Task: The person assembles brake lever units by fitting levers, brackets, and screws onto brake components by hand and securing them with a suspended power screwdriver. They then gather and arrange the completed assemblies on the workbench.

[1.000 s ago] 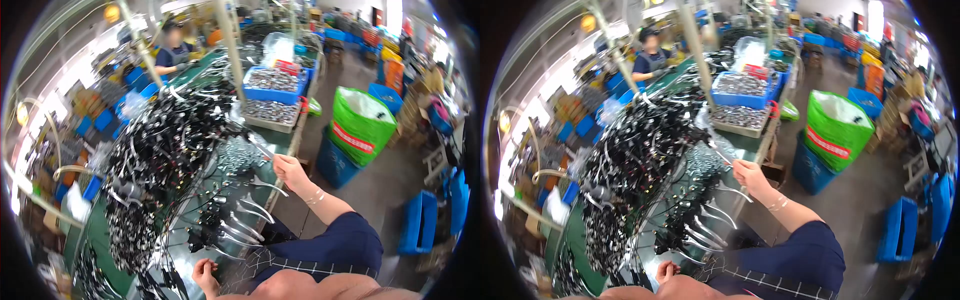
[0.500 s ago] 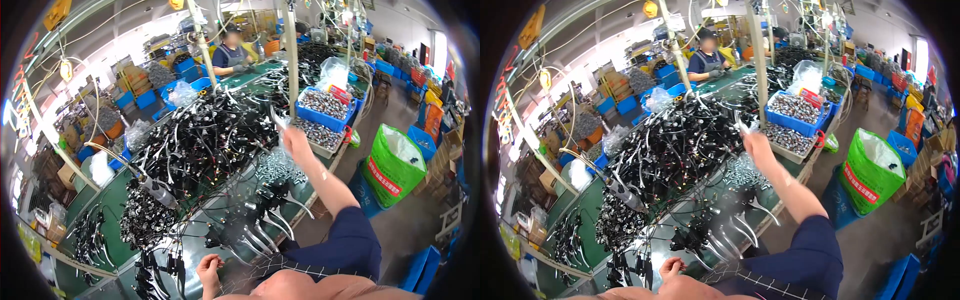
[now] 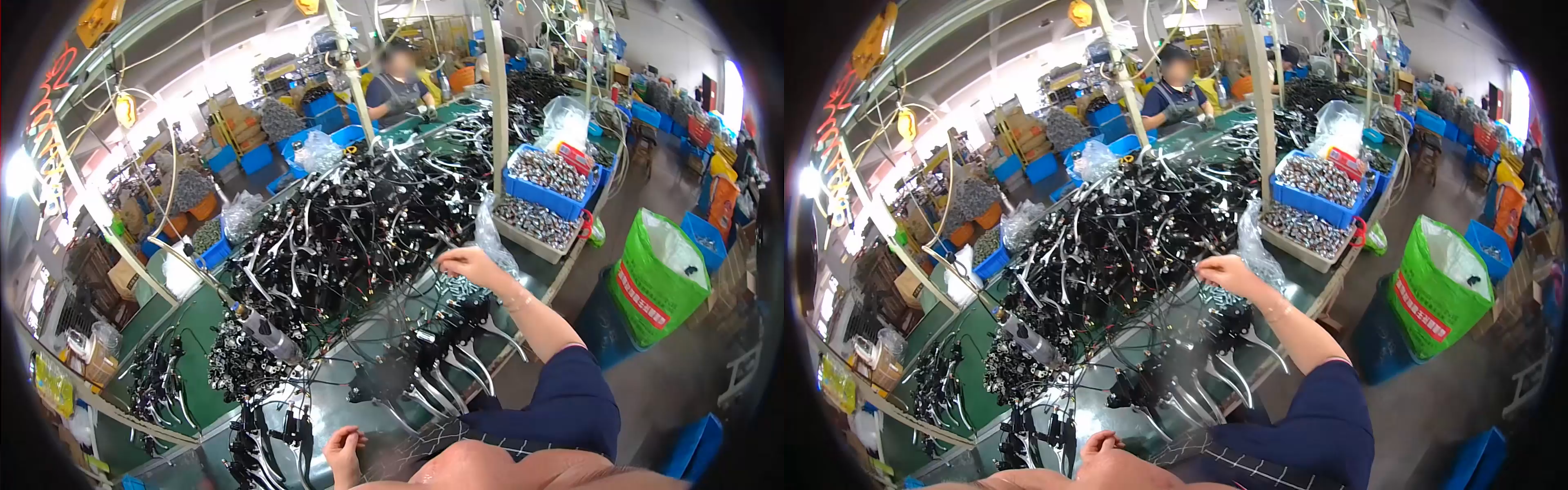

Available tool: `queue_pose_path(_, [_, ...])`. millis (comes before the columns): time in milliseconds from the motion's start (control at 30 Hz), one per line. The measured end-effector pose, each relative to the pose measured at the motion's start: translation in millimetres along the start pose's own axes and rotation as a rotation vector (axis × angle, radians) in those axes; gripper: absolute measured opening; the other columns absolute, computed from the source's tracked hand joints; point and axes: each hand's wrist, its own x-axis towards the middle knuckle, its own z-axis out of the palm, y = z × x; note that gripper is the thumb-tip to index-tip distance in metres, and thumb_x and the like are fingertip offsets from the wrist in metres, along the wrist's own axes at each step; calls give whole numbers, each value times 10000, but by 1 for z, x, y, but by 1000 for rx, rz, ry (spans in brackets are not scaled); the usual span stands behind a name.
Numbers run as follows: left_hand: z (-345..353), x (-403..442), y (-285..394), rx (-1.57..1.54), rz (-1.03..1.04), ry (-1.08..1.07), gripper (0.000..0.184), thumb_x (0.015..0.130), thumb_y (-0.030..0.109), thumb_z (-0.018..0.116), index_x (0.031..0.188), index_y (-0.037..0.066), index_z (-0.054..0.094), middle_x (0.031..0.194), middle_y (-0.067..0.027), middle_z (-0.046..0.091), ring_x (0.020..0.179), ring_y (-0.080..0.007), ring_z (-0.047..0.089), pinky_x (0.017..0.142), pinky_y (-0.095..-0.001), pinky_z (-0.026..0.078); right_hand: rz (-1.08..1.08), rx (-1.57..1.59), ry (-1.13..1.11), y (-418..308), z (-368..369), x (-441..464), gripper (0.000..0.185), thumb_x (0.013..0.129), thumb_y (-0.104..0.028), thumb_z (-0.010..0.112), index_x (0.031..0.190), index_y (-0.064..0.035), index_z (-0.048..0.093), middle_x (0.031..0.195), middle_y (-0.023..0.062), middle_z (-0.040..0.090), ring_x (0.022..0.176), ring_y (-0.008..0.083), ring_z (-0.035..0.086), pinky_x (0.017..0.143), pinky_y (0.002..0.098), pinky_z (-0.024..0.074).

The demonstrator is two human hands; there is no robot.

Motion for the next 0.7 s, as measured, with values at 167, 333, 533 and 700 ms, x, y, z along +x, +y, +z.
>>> queue_pose_path(167, [15,11,16,-17,43,-90,112,823,-6,574,923,-10,626,849,-108,626,747,-167,618,615,-240,488,187,-228,185,16,-23,-90,228,810,-124,626,1011,-20,644,864,65,661,743,131,616,678,259,498])
queue_pose_path(333, [50,26,46,645,702,-75,396,714,36,650,1104,57,586,1240,-183,452,1141,-305,461,890,-372,431,-120,-661,65,7,6,-124,421,784,-256,664,1146,-67,560,1175,129,549,1106,308,511,914,370,426])
queue_pose_path(533, [83,37,59,1029,785,-112,555,675,145,707,1200,108,533,1323,-132,418,1245,-349,349,1036,-494,241,-58,-725,127,-11,-4,-117,411,775,-219,665,1144,-74,556,1166,119,549,1077,313,518,888,364,435])
queue_pose_path(700, [107,40,54,1250,832,-150,558,714,320,695,1228,176,533,1361,-80,405,1289,-302,309,1043,-601,95,-185,-808,-49,2,-7,-104,582,743,-264,691,1267,-117,483,1314,133,433,1192,340,413,1000,417,333])
